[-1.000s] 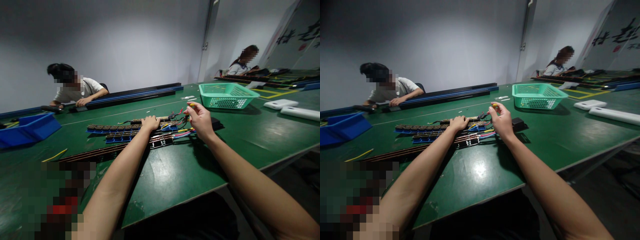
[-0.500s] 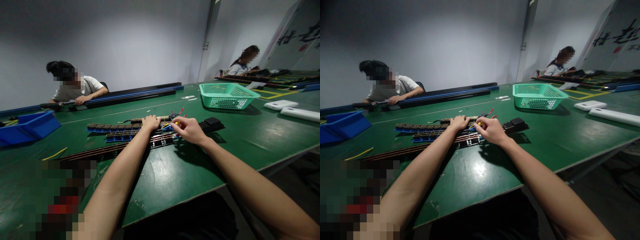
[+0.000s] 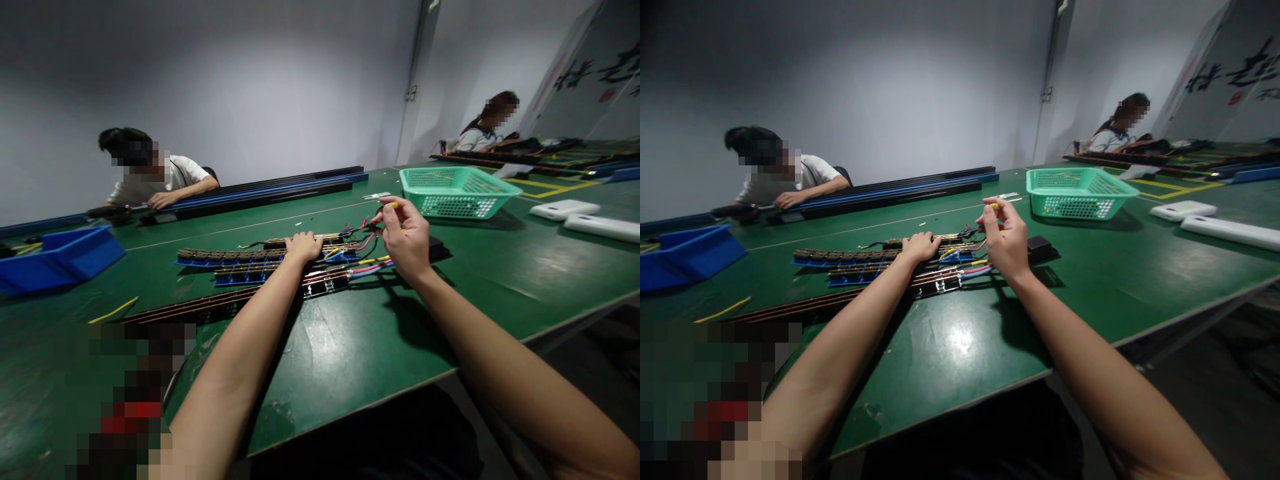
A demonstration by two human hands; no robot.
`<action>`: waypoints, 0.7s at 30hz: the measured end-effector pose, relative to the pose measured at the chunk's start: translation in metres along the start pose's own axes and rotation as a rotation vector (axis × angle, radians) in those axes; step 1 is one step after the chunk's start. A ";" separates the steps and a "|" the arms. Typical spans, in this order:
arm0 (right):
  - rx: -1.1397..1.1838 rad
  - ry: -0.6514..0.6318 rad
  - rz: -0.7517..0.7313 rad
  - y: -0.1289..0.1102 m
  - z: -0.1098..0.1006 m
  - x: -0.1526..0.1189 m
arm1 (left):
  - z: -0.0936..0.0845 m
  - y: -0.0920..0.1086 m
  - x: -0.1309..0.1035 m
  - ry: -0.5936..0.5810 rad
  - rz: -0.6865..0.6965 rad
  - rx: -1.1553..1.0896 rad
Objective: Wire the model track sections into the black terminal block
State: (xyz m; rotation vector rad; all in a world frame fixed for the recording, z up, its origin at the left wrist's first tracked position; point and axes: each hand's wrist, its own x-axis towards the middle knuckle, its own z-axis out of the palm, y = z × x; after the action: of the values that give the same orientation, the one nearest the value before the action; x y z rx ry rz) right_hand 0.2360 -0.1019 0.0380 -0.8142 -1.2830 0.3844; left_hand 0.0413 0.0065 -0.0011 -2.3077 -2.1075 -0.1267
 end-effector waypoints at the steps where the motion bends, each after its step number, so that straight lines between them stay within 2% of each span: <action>1: 0.033 0.012 -0.009 0.001 0.001 0.004 | 0.000 0.000 0.000 0.000 0.000 -0.001; 5: 0.089 -0.013 0.015 0.014 0.007 0.023 | 0.000 0.000 -0.001 0.007 0.006 -0.005; 9: 0.094 -0.034 0.105 0.043 0.016 0.038 | -0.001 0.000 -0.002 0.005 0.003 -0.001; 13: 0.058 -0.102 0.166 0.068 0.021 0.037 | -0.003 0.001 -0.003 -0.007 0.007 0.005; 15: -0.040 -0.159 0.119 0.073 0.020 0.031 | -0.003 0.001 -0.003 -0.011 0.003 0.007; 17: -0.203 -0.268 0.010 0.072 0.019 0.023 | -0.003 0.002 -0.004 -0.007 0.001 0.005; 21: -0.531 -0.656 -0.231 0.064 0.019 0.009 | -0.004 0.002 -0.005 0.004 0.002 -0.003</action>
State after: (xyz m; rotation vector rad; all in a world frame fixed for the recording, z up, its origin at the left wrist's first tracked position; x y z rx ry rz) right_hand 0.2317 -0.0463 -0.0005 -1.0061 -2.1265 0.1164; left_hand 0.0431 0.0008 0.0023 -2.3093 -2.1045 -0.1351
